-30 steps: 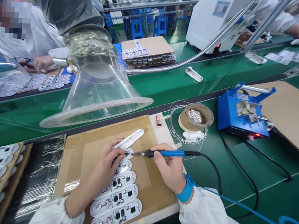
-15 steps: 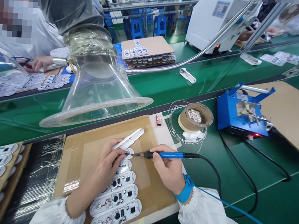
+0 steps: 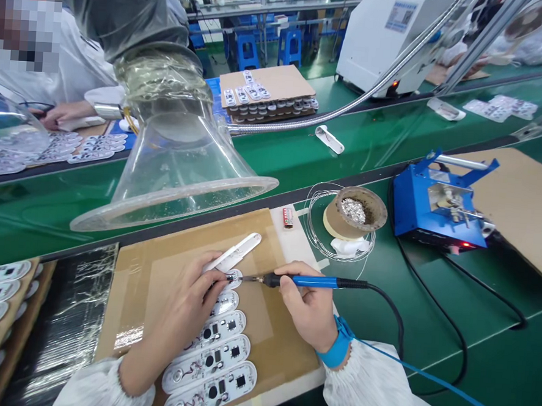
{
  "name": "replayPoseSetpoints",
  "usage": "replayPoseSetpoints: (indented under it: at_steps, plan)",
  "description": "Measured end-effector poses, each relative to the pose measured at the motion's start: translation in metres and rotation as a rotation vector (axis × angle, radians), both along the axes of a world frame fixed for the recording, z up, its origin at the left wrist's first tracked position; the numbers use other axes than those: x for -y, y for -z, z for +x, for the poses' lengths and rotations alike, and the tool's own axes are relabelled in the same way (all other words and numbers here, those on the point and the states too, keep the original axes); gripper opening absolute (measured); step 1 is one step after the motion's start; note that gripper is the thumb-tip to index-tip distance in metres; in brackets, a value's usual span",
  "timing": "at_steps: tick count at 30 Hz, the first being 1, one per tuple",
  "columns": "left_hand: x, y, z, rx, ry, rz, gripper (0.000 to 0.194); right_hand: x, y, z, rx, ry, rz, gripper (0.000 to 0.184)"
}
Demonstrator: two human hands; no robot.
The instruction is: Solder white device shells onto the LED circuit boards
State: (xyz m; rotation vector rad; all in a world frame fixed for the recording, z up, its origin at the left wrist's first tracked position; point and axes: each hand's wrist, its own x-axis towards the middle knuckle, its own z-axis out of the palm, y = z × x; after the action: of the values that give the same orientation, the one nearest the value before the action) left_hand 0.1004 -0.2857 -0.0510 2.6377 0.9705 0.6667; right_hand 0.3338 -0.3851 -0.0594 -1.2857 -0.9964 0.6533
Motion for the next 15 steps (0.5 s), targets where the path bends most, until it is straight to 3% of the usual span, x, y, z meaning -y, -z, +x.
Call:
replayPoseSetpoints:
  at_steps: [7, 15]
  plan:
    - [0.0001, 0.001, -0.0001, 0.007, -0.008, -0.012, 0.01, 0.0008, 0.0021, 0.0002, -0.007, 0.012, -0.012, 0.014]
    - [-0.0001, -0.0015, 0.0003, 0.005, -0.008, 0.011, 0.012, 0.0018, 0.0037, 0.0002, -0.104, 0.121, 0.057, 0.013]
